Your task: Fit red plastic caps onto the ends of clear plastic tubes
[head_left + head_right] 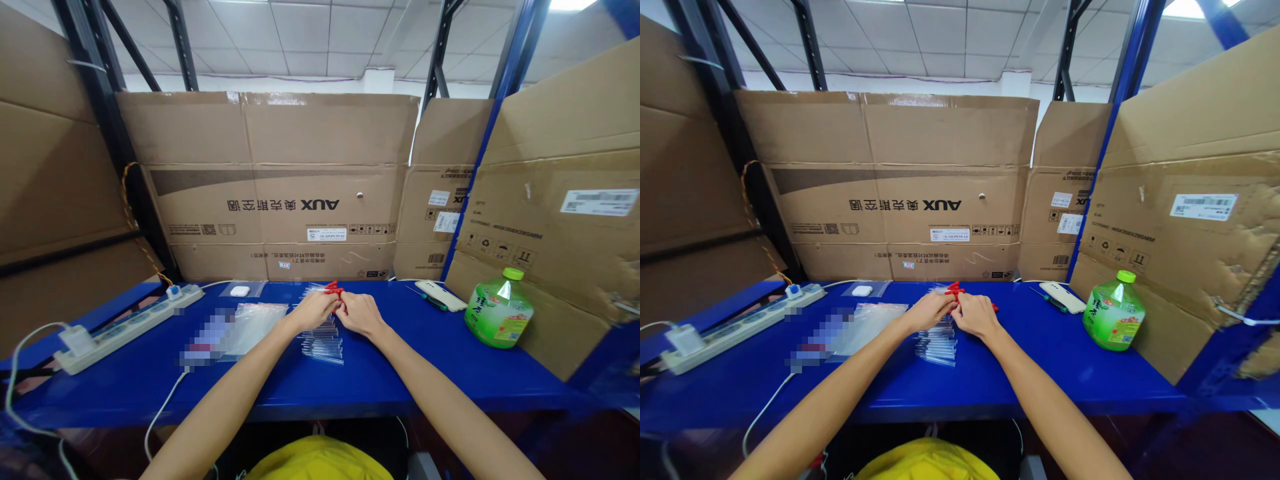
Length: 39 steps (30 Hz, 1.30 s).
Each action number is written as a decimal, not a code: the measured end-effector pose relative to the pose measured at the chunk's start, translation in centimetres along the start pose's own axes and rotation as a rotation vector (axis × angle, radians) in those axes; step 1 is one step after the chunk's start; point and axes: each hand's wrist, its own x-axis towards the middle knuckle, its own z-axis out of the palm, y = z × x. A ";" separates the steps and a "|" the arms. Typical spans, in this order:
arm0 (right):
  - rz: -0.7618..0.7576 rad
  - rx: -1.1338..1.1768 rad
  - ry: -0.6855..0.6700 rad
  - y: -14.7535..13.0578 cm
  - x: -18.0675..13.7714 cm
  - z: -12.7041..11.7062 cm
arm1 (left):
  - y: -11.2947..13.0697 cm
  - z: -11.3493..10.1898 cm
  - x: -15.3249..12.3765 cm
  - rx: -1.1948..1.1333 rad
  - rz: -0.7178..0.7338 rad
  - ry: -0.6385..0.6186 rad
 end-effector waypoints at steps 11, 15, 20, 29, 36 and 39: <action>-0.023 0.040 -0.009 -0.1 0.1 0.2 | -0.4 -0.4 0.0 -0.046 0.044 -0.001; -0.094 0.162 0.062 0.8 -0.1 0.4 | -1.4 -0.3 -0.3 -0.051 -0.010 0.060; -0.098 0.245 0.096 1.3 -0.1 0.2 | -1.4 -0.3 -0.6 -0.054 -0.084 0.116; -0.008 0.133 0.072 0.6 -0.1 -0.4 | -0.4 -0.2 -0.4 -0.003 -0.020 0.053; 0.026 0.066 0.057 0.0 -0.1 -0.5 | -0.4 0.0 0.0 -0.002 -0.001 0.067; 0.045 0.036 0.043 -0.3 0.0 -0.3 | -0.2 0.0 0.1 0.006 -0.004 0.072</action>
